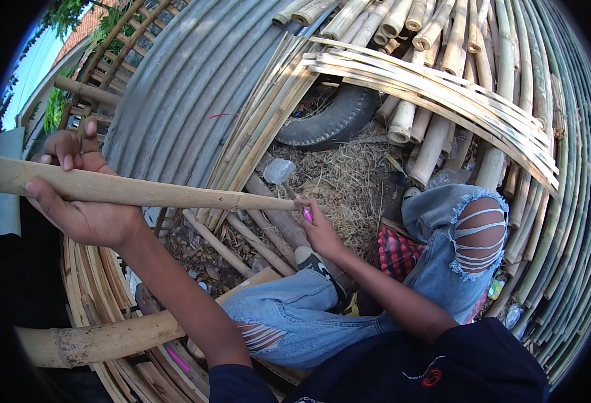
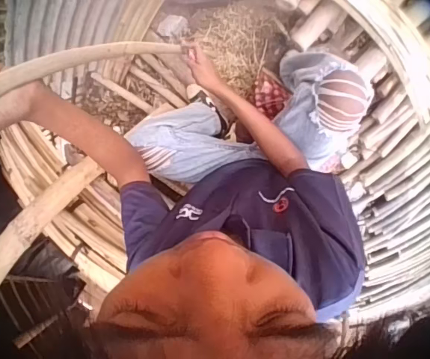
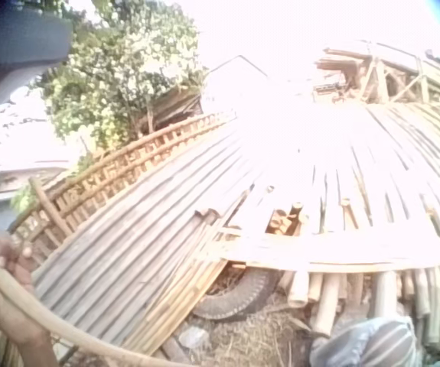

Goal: Scraping and shaping a thin bamboo stick using a small craft knife.

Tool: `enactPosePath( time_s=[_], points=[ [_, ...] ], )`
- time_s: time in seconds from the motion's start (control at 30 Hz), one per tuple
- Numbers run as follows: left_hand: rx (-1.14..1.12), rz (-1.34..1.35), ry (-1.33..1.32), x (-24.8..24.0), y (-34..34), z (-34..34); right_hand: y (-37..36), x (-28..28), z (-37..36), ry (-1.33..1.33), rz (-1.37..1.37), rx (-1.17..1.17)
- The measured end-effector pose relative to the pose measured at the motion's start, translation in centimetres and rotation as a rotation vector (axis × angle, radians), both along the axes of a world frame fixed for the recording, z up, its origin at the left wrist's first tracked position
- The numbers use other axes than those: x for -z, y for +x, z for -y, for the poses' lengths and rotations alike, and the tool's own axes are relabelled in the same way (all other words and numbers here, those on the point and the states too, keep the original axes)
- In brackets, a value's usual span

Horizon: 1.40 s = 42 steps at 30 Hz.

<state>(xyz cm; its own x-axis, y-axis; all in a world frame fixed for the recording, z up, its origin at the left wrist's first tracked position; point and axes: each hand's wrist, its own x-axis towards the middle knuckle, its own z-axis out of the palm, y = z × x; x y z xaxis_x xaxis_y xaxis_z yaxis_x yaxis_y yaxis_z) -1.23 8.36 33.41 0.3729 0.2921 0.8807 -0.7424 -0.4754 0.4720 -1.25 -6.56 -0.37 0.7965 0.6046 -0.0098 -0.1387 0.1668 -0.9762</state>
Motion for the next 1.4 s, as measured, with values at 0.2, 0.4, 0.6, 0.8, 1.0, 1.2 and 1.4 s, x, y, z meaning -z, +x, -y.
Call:
enactPosePath(
  time_s=[0.2,0.4,0.6,0.8,1.0,1.2,1.4],
  points=[
    [0.044,-0.002,-0.086,0.5,-2.5,-3.3,0.7,-5.7,0.9,-0.137,0.110,-0.174],
    [0.226,0.000,-0.094,0.4,-1.6,-0.2,0.3,4.6,2.1,-0.426,0.126,-0.081],
    [0.141,0.003,-0.107,0.6,-3.1,2.2,-1.3,-6.2,2.6,-0.226,-0.149,-0.150],
    [0.190,-0.026,-0.065,0.4,-3.6,2.5,-1.0,-0.3,2.5,-0.453,-0.225,-0.259],
    [0.122,-0.036,0.033,-0.2,-4.8,0.3,-3.3,-4.3,2.1,-0.087,-0.251,-0.138],
    [0.216,0.021,-0.018,-0.3,-5.0,-0.3,-2.4,-3.7,2.1,-0.111,-0.372,-0.143],
    [0.193,0.085,-0.048,-0.7,-3.7,0.4,-2.6,2.0,1.8,-0.287,-0.328,-0.096]
  ],
)
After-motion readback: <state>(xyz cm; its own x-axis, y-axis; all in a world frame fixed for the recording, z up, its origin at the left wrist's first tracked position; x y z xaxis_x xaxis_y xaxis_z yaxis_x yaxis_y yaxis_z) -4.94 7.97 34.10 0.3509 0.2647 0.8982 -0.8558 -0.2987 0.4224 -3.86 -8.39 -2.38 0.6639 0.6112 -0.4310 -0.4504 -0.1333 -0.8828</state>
